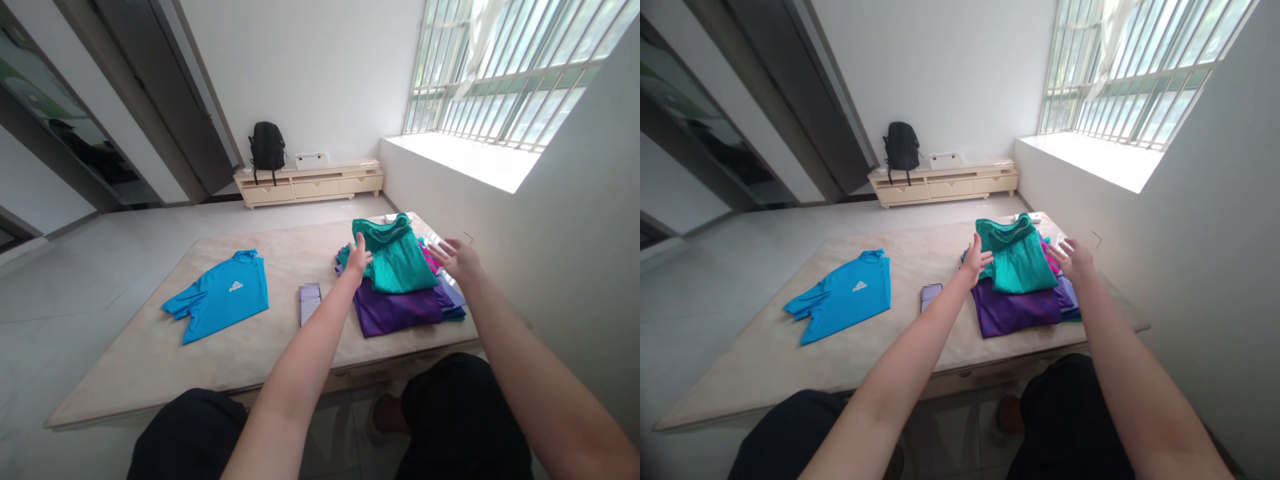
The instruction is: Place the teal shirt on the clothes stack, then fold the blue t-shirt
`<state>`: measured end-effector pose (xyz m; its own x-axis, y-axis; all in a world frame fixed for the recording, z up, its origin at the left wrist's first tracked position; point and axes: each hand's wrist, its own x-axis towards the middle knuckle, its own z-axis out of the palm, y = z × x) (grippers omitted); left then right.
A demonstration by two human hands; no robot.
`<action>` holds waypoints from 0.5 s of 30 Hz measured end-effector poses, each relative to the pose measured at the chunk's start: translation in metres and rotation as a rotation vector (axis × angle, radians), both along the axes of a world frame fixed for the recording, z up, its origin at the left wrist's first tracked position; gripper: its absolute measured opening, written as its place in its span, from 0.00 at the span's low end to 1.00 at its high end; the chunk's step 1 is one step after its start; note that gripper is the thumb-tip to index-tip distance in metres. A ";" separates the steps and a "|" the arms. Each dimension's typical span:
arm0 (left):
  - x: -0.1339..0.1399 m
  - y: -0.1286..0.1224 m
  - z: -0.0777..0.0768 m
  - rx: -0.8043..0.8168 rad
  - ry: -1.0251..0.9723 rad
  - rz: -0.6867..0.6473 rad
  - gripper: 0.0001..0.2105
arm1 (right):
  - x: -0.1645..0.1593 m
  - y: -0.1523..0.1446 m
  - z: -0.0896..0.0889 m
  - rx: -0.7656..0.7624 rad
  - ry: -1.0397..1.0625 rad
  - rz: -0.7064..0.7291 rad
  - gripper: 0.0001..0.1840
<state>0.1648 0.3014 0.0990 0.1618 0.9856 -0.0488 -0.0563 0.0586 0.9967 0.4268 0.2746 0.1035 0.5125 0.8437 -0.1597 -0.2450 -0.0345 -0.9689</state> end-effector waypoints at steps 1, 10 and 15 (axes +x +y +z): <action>-0.006 -0.008 -0.019 0.008 0.040 0.007 0.36 | -0.008 -0.008 -0.024 -0.011 -0.027 -0.033 0.11; -0.008 -0.067 -0.111 0.088 0.308 0.008 0.16 | -0.023 -0.039 -0.126 -0.080 -0.397 -0.136 0.33; 0.027 -0.046 -0.121 0.021 0.293 0.031 0.23 | -0.016 -0.029 -0.132 -0.114 -0.423 -0.089 0.29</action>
